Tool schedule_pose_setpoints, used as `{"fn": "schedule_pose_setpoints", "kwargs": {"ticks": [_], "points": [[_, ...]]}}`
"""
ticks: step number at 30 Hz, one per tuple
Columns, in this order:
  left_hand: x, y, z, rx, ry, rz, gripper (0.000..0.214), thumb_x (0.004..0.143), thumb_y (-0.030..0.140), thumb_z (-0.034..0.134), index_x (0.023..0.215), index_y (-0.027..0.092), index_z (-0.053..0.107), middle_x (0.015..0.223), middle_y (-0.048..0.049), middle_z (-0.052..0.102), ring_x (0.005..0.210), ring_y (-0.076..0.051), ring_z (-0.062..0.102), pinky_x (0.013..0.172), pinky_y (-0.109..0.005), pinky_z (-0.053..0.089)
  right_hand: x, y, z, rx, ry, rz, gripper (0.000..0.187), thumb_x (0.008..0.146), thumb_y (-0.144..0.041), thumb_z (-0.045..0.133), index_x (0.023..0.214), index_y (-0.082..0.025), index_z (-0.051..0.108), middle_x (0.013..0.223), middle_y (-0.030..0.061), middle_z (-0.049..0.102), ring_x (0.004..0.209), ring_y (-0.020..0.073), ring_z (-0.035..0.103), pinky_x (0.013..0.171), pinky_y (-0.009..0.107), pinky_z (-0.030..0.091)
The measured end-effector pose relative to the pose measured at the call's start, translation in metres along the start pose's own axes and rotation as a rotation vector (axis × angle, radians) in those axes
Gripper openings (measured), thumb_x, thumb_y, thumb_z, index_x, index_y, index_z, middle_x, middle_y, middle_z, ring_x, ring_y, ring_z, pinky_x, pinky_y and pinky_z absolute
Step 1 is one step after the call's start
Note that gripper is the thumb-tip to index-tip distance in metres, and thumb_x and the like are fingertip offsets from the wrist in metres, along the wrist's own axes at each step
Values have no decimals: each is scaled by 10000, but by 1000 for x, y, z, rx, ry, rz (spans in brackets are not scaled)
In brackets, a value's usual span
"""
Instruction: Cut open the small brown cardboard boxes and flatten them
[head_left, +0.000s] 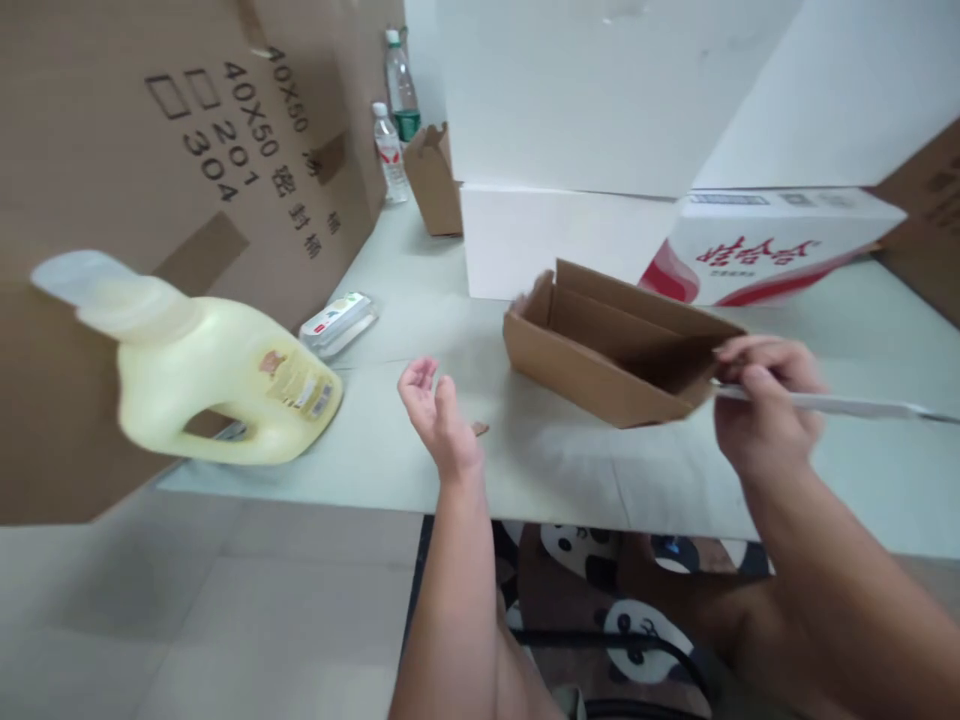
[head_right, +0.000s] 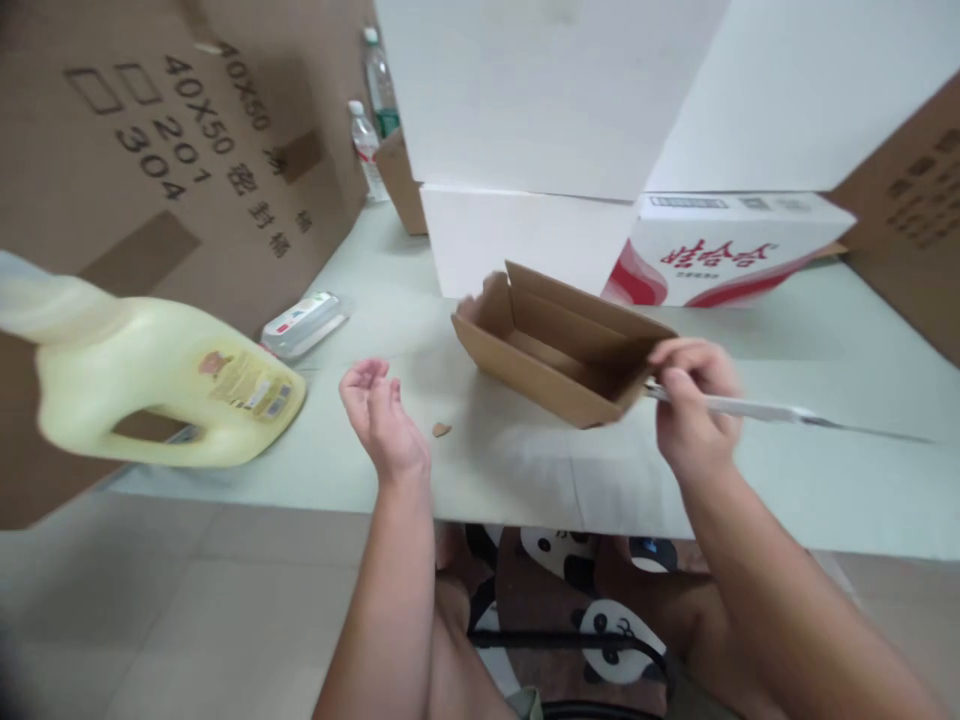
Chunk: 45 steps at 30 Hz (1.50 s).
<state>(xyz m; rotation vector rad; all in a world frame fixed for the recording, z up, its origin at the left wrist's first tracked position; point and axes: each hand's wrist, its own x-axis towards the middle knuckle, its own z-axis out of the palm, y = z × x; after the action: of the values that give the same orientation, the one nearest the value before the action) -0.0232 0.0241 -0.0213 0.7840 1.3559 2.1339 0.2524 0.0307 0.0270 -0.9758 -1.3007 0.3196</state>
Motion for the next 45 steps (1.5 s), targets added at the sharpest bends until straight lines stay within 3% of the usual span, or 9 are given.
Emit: {"fn": "schedule_pose_setpoints", "kwargs": {"ticks": [4, 7, 10, 15, 20, 25, 30, 37, 45], "points": [[-28, -9, 28, -17, -467, -83, 501, 866, 605, 629, 1236, 266, 625, 1402, -113, 595, 1396, -301, 498, 1177, -494, 362, -13, 1, -67, 117, 237, -8, 152, 700, -329, 697, 627, -265, 581, 641, 13, 556, 587, 184, 465, 521, 328, 333], [-50, -15, 53, -52, -753, -13, 535, 872, 644, 617, 1271, 292, 664, 1445, -99, 603, 1409, -310, 505, 1180, -498, 384, -10, 3, -89, 185, 251, -29, 107, 683, -304, 713, 670, -247, 623, 577, -7, 534, 574, 170, 467, 501, 297, 309], [-67, -20, 73, -135, -901, 96, 521, 908, 645, 567, 1282, 305, 693, 1416, -88, 641, 1378, -308, 548, 1162, -491, 426, -8, 9, -103, 229, 226, 19, 169, 712, -349, 755, 846, -264, 696, 779, -2, 662, 624, 152, 527, 536, 289, 391], [-77, -28, 93, -87, -859, 175, 484, 916, 592, 600, 1319, 338, 690, 1451, -72, 617, 1381, -291, 547, 1194, -476, 391, -16, 32, -121, 248, 127, 131, 200, 834, -425, 722, 1000, -317, 707, 1054, 35, 697, 948, 208, 672, 907, 417, 558], [-78, -32, 101, 90, -809, 236, 592, 874, 733, 531, 1105, 263, 805, 1316, -101, 695, 1295, -324, 597, 1157, -530, 431, -28, 50, -131, 84, -112, 197, 325, 955, -525, 521, 1135, -327, 706, 1322, 74, 684, 1357, 316, 561, 1160, 596, 426], [-82, -36, 106, 96, -747, 317, 599, 965, 686, 395, 1070, 269, 812, 1238, -80, 731, 1259, -291, 613, 1160, -509, 423, -30, 50, -129, -76, -306, 131, 350, 959, -559, 524, 1066, -325, 761, 1295, 51, 722, 1439, 337, 487, 1232, 646, 310], [-88, -35, 111, 62, -712, 342, 502, 995, 609, 433, 1046, 255, 784, 1162, -73, 750, 1188, -253, 655, 1136, -478, 437, -32, 48, -118, -81, -209, 109, 342, 997, -522, 478, 1044, -297, 732, 1172, 80, 743, 1417, 330, 511, 1207, 626, 359], [-91, -27, 113, 56, -652, 41, 476, 853, 573, 695, 1182, 252, 569, 1127, -99, 737, 1094, -249, 693, 1000, -429, 510, -38, 46, -95, -47, 51, 257, 387, 947, -421, 575, 1317, -321, 522, 1291, 101, 631, 1258, 280, 610, 1105, 514, 494], [-87, -30, 106, 98, -711, 156, 697, 829, 550, 684, 1434, 333, 415, 1468, -113, 536, 1313, -297, 544, 1109, -473, 397, -26, 47, -107, -87, -33, 344, 672, 817, -231, 547, 1459, -375, 408, 1668, 29, 282, 1540, 304, 314, 1150, 550, 439]]}}
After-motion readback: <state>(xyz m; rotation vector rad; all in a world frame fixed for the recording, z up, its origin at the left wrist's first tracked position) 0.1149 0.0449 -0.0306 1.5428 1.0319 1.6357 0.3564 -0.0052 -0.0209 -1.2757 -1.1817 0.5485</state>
